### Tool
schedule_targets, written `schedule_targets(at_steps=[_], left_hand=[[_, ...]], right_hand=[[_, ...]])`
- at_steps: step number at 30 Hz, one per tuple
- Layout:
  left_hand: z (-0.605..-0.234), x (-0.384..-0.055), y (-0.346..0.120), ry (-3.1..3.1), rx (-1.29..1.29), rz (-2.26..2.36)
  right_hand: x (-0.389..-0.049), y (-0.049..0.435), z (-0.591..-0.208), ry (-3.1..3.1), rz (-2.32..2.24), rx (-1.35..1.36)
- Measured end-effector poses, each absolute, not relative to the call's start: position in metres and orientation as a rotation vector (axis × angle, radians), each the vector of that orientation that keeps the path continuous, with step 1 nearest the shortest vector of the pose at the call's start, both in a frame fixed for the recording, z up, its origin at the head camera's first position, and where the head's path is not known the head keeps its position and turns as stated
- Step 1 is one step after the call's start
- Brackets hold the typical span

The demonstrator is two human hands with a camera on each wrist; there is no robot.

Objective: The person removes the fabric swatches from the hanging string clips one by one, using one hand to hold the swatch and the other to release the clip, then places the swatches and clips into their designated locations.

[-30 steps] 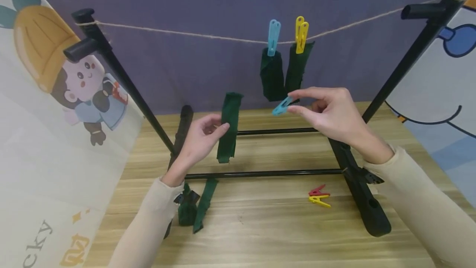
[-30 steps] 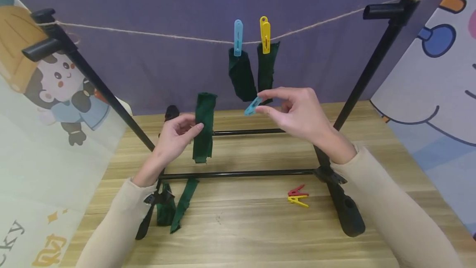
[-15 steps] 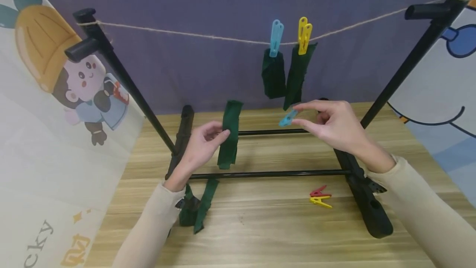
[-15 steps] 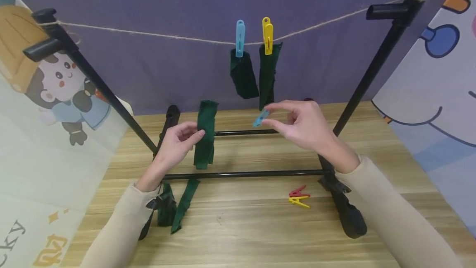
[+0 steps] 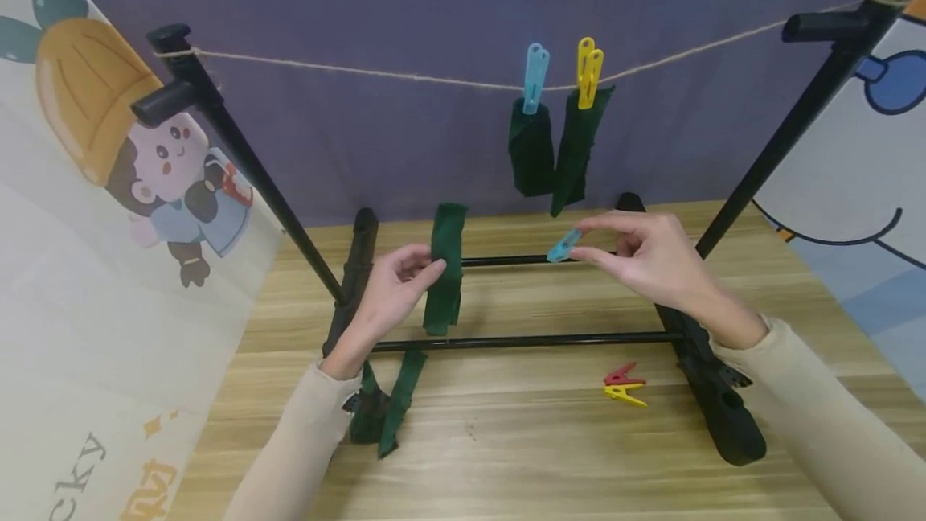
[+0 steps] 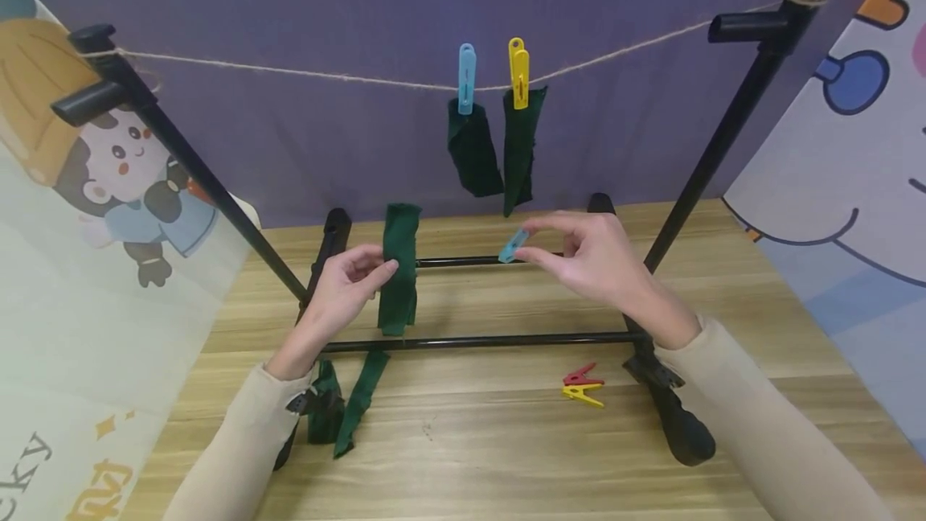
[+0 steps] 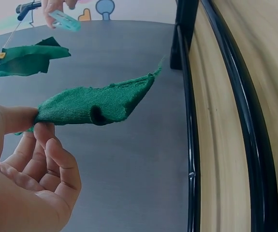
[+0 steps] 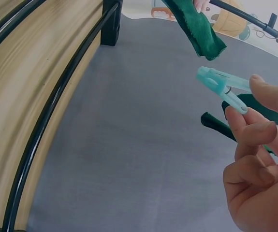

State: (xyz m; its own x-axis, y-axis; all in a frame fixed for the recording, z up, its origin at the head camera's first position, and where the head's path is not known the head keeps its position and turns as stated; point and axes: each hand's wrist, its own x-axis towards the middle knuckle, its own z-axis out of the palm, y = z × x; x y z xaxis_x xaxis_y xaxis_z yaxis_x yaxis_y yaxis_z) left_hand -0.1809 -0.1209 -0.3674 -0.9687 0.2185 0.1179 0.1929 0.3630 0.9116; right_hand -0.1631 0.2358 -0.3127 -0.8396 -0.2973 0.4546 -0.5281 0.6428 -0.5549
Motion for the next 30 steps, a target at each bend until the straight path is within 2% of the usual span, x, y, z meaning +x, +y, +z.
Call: schedule_targets(at_steps=[30], left_hand=[[-0.388, -0.173, -0.130, 2.550, 0.318, 1.666]], right_hand=[[-0.161, 0.246, -0.337, -2.642, 1.054, 0.631]])
